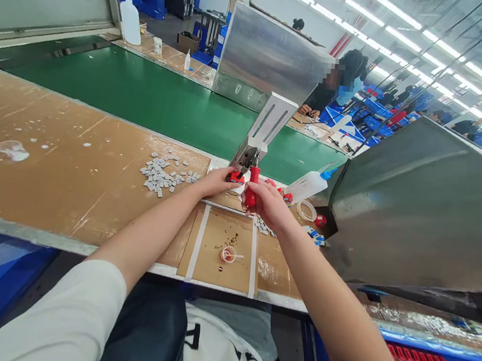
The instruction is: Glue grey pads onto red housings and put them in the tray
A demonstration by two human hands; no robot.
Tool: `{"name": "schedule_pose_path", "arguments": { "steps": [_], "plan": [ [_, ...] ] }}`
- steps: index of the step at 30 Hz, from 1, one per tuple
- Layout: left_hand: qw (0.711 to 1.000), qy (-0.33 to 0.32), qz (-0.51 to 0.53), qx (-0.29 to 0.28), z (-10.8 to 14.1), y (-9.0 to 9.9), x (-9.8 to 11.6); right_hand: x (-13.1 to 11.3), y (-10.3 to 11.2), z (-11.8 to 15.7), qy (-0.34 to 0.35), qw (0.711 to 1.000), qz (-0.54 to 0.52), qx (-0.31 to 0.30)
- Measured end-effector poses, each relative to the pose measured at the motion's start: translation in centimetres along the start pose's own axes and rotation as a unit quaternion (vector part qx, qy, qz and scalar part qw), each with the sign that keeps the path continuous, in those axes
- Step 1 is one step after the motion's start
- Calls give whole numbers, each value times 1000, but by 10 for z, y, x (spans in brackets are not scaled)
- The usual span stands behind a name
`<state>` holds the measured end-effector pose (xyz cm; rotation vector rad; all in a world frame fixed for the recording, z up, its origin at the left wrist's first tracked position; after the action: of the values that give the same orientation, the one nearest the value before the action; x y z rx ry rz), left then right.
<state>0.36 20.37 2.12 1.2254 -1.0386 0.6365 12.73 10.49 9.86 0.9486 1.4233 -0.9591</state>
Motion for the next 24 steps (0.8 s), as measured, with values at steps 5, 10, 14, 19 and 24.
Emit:
{"name": "schedule_pose_path", "arguments": {
  "steps": [5, 10, 14, 19, 24],
  "plan": [
    [999, 3, -33, 10, 5, 2, 2, 9, 5, -3, 61, 997, 38, -11],
    [999, 18, -42, 12, 4, 1, -1, 9, 4, 0, 87, 995, 43, 8],
    [999, 13, -24, 23, 3, 0, -1, 7, -1, 3, 90, 995, 18, 37],
    [999, 19, -25, 26, 3, -1, -1, 8, -1, 5, 65, 996, 12, 55],
    [999, 13, -21, 28, 2, -2, -3, 2, 0, 9, 56, 997, 12, 56]
  ]
}}
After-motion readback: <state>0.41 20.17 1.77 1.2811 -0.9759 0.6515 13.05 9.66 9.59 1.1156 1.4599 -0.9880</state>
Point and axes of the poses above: each hand's wrist, its own z-axis away from the middle knuckle, its own y-axis out of the back of the hand, x = y × z, the point moved 8 cm from there along -z, towards the middle knuckle, and after that the axes turned 15 degrees about y, right-handed, at the moved point
